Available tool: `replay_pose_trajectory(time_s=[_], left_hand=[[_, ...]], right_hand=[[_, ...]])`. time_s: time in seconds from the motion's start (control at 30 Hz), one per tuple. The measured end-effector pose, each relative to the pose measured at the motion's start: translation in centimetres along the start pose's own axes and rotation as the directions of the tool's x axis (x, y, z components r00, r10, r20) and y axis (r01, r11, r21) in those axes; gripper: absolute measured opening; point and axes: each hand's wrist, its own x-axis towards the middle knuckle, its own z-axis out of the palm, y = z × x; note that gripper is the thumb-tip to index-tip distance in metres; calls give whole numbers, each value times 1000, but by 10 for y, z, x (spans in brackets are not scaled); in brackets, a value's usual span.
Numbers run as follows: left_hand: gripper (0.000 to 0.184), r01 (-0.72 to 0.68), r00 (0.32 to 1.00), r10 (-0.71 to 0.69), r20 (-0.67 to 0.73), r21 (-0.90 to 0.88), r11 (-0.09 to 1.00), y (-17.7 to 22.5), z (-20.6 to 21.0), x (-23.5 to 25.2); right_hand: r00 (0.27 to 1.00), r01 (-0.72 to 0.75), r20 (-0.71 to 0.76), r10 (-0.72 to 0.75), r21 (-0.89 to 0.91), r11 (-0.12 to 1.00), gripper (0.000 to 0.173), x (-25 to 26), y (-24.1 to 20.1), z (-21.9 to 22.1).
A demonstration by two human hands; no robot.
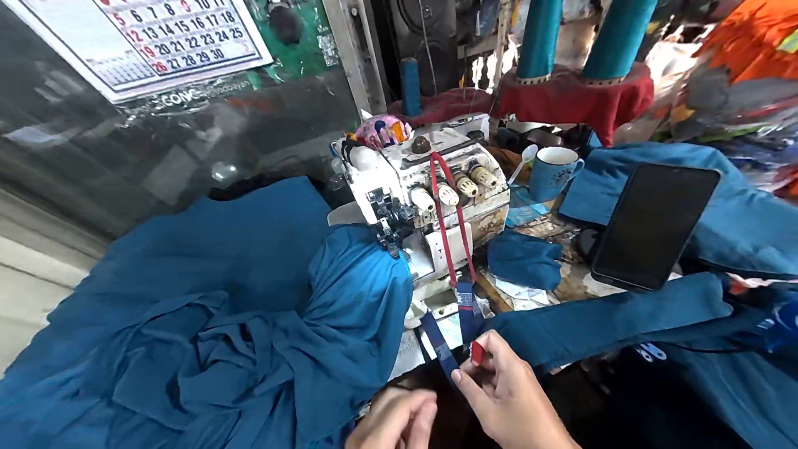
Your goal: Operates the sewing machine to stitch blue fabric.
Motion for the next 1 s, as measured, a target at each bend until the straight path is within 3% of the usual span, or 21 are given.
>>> replay_pose_trajectory(time_s=[0.07,0.17,0.27,0.37,0.43,0.5,0.57,0.63,0.7,0.8,1.0], left_hand=[[19,-60,992,83,-96,218,974,7,3,27],[27,-35,994,86,-60,581,813,-3,26,56],[21,-73,988,143,-60,630,773,-14,36,62],[14,-106,980,168,-105,437,893,-16,27,55],[12,-54,986,74,-146,138,989,-2,18,48],[15,23,988,-48,-150,-162,986,17,6,42],[16,28,987,-75,-142,-310,950,25,-5,37],[16,5,994,-42,-104,-341,940,28,-15,34],[18,-47,999,40,-31,-300,953,26,-25,32],[16,-90,996,83,-37,-286,954,28,-31,32],[14,8,995,-47,-84,-410,912,35,-27,29]], right_hand=[[1000,-6,2,6,-10,1000,30,-6,3,0],[1000,-11,-2,11,-15,1000,30,-11,5,4],[999,30,13,-29,-86,996,26,-13,4,-1],[982,185,-32,-188,-89,979,25,-12,-7,-10],[946,325,3,-325,-22,945,30,-2,-15,-15],[912,373,123,-392,152,915,39,13,-20,-19],[898,320,190,-396,335,886,36,23,-26,-20],[894,304,210,-397,368,879,31,24,-36,-23],[883,334,236,-405,288,897,27,19,-47,-27],[887,316,286,-362,194,929,27,12,-64,-36],[881,285,312,-355,248,926,37,8,-60,-45]])
